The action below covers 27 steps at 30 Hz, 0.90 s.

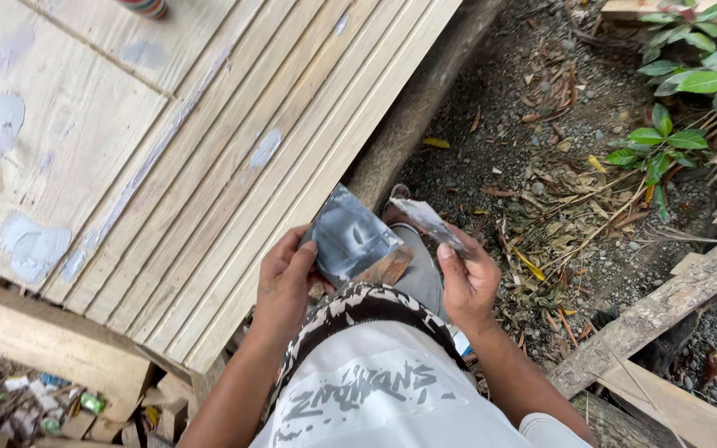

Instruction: The person uses a putty knife to scoop a pinkish filler from a metal palette and applies it into the grooves of a wooden slatted surface. They repeatedly spread and smooth the filler along the grooves, occasionally scraping excess material back onto the palette. A striped mug is visible on the surface during the process.

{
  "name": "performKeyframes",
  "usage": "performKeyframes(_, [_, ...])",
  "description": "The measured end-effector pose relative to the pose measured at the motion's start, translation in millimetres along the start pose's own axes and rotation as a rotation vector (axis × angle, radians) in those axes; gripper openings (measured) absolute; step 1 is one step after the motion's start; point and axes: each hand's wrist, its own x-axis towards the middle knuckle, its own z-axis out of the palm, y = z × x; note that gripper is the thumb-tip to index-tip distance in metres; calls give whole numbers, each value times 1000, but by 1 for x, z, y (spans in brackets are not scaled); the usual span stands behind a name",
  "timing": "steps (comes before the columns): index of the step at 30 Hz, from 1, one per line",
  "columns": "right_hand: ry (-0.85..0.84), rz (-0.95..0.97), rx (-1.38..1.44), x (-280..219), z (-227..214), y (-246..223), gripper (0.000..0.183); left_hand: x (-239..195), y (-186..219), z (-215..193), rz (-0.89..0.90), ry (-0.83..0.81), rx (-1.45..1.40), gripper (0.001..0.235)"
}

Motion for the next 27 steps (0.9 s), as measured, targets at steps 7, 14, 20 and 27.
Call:
performKeyframes(7, [-87,-150,113,9,6,-22,29,3,23,11,71,-52,125,36])
performKeyframes(14, [-224,-238,196,23,15,-54,29,7,24,9,108,-69,98,34])
performKeyframes(20, [-299,-371,31,32,11,-61,29,8,26,6,80,-102,-63,34])
performKeyframes(27, [-308,-489,-194,37,9,-46,32,2,42,2,121,-122,-146,33])
